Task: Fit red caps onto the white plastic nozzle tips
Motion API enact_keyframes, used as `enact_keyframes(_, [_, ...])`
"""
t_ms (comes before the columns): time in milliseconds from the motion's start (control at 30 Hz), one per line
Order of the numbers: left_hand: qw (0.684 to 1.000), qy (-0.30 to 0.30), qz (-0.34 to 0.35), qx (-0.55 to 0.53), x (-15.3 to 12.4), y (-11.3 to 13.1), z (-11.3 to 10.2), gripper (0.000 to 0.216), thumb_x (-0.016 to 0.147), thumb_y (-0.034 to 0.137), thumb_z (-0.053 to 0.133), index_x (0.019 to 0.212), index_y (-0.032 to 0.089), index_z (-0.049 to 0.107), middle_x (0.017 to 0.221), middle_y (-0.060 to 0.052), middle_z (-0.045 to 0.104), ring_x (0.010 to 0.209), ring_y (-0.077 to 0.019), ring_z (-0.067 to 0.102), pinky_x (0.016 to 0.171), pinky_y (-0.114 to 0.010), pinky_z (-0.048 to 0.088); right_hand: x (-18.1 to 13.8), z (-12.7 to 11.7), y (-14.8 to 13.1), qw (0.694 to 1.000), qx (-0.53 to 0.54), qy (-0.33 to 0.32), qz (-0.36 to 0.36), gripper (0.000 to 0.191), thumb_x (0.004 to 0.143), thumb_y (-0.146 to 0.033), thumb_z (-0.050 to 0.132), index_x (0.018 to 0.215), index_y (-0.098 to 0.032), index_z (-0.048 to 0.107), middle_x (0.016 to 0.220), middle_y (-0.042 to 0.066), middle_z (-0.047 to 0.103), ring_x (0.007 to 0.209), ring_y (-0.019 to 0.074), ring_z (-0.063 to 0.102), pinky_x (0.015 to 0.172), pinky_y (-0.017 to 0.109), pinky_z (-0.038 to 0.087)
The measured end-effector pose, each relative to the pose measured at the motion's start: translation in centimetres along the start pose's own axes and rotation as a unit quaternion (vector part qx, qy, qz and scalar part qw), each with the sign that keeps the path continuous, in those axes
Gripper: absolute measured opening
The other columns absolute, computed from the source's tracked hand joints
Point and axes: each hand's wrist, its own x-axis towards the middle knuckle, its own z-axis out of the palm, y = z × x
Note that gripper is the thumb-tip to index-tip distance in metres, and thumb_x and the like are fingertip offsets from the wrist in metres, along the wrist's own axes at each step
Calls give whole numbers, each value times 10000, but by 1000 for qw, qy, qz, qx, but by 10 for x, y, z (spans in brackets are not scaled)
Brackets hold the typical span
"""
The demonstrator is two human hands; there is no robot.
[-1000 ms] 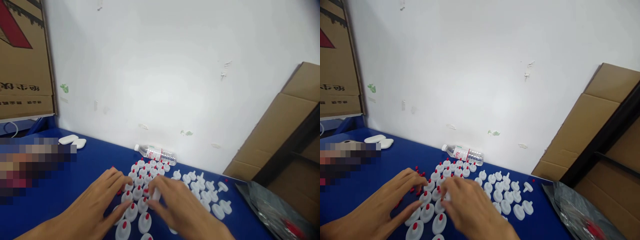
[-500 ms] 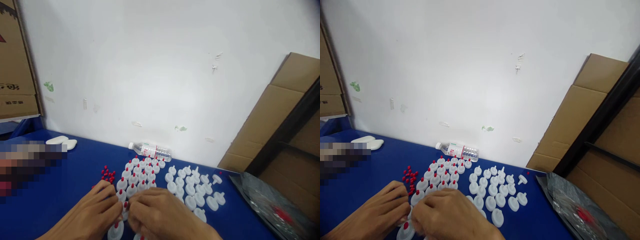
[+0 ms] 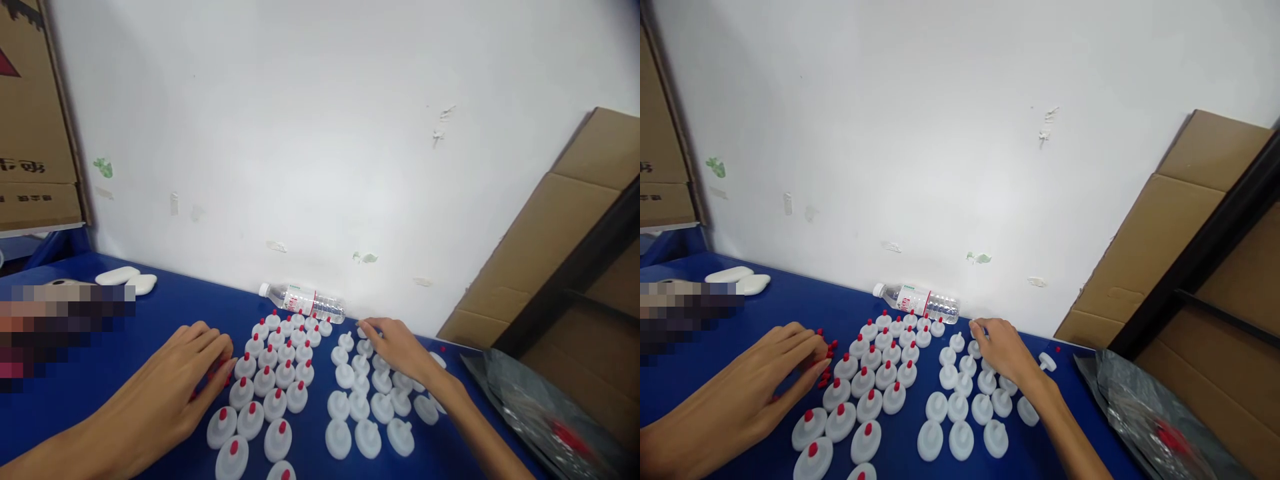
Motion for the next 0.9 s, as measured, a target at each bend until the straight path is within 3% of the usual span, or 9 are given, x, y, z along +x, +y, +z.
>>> enact_keyframes(133, [999, -17, -6, 41, -2, -9, 7, 178, 1009, 356, 544, 1006, 250, 687, 994, -51, 715, 929, -278, 624, 756, -380, 424, -3, 2, -3, 999, -17, -27, 13, 482, 1091, -384, 356, 981, -202, 789, 920, 86, 804, 933, 268, 755, 830, 329, 496])
enact_keyframes(333, [997, -47, -8, 56, -4, -15, 11, 197, 998, 318, 556, 1074, 251, 725, 1032, -57, 743, 1002, -298, 637, 816, -408, 437, -5, 0, -10, 999, -38, -23, 13, 540, 1103, -403, 328, 773, -208, 707, 746, 72, 746, 751, 248, 718, 693, 323, 442])
enact_keyframes(567, [996, -48, -35, 59, -3, -8, 14, 272, 1037, 308, 470, 930, 234, 708, 933, -61, 705, 902, -287, 585, 804, -426, 382, -4, 0, -29, 997, -20, 34, -61, 442, 1124, -373, 289, 1133, -207, 698, 1148, 97, 753, 1072, 257, 691, 969, 374, 451])
enact_keyframes(700, [996, -25, -35, 82, -5, -7, 19, 312, 1038, 279, 436, 877, 229, 698, 900, -75, 697, 875, -289, 563, 783, -428, 354, -8, 14, -50, 992, -17, 1, -128, 430, 1134, -348, 282, 1218, -256, 693, 1241, 53, 738, 1208, 243, 639, 1118, 417, 372])
enact_keyframes(900, [995, -37, -7, 95, -7, -14, 19, 261, 1024, 303, 493, 998, 229, 741, 973, -74, 728, 922, -290, 600, 806, -429, 378, -11, 28, -56, 990, -29, -35, -135, 456, 1142, -355, 265, 1430, -239, 599, 1426, 71, 659, 1352, 273, 555, 1159, 485, 362])
